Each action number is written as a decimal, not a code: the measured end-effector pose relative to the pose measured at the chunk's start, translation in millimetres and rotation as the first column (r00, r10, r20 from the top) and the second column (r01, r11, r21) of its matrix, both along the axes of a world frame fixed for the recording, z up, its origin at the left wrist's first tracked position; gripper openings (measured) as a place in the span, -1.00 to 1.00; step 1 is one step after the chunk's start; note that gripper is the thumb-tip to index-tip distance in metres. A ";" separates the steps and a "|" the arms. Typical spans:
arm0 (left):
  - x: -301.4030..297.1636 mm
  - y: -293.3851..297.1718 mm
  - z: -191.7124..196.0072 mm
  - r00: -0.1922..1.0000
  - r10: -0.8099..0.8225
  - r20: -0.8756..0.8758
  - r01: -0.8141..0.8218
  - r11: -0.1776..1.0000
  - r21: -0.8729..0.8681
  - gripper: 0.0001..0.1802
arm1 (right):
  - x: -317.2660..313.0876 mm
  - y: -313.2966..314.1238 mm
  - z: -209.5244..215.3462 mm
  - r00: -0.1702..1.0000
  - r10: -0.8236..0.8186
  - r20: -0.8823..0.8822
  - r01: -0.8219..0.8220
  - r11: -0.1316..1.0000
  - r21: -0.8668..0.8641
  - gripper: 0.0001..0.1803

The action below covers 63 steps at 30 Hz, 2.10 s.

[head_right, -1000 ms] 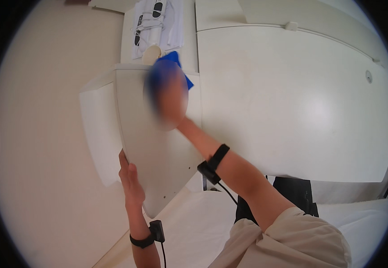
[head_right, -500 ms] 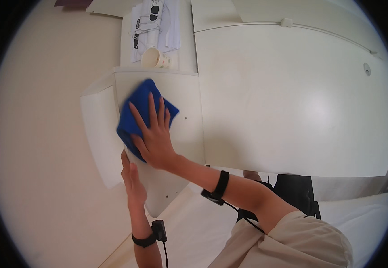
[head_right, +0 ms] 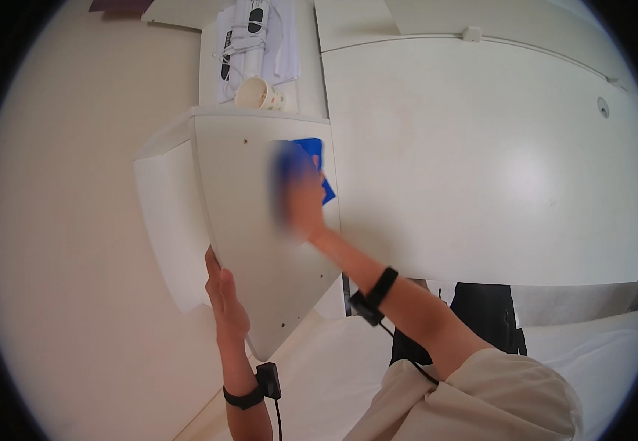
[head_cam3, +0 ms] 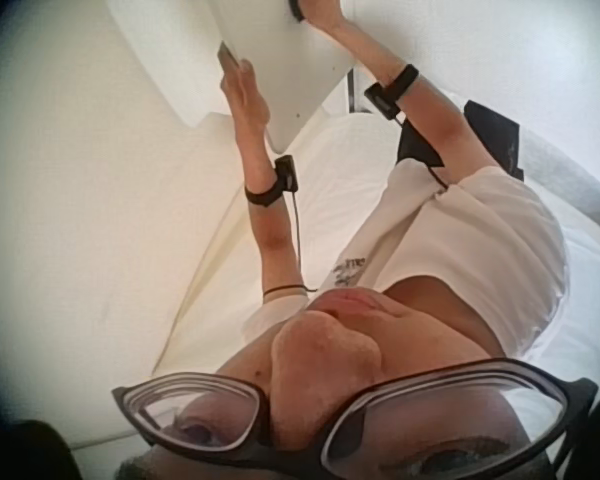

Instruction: Wipe the surface of a white desk and its drawer using a blue cloth.

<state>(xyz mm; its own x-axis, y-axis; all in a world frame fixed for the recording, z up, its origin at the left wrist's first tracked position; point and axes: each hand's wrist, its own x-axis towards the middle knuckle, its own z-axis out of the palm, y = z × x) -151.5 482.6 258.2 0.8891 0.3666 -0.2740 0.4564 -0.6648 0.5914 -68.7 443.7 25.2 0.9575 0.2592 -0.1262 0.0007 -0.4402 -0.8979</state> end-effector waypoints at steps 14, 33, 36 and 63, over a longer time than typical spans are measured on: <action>-7.8 -30.0 15.9 1.000 0.028 -0.003 -0.028 0.998 -0.062 -0.13 | 51.5 -22.3 -51.1 0.981 -0.116 -0.158 0.114 0.993 -0.027 -0.52; 34.5 -11.9 23.7 1.000 -0.013 0.015 0.016 0.973 -0.232 -0.23 | 103.6 -11.9 11.0 0.986 -0.161 -0.037 0.161 0.987 0.011 -0.58; 22.6 -22.2 24.4 0.998 -0.029 0.053 0.041 0.966 -0.256 -0.24 | 36.7 -32.3 -36.7 0.990 -0.039 -0.135 0.024 0.993 -0.115 -0.46; 10.4 -21.2 12.5 0.978 -0.082 0.193 0.138 0.946 -0.294 -0.31 | -110.7 -48.6 56.3 0.967 -0.147 -0.210 0.182 0.970 0.158 -0.43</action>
<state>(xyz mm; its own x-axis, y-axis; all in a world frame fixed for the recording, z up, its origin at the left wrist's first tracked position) -141.1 461.4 270.7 0.9631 0.1876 -0.1931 0.2615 -0.4807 0.8370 -179.4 395.1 81.5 0.9500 0.1346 -0.2818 -0.2414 -0.2557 -0.9361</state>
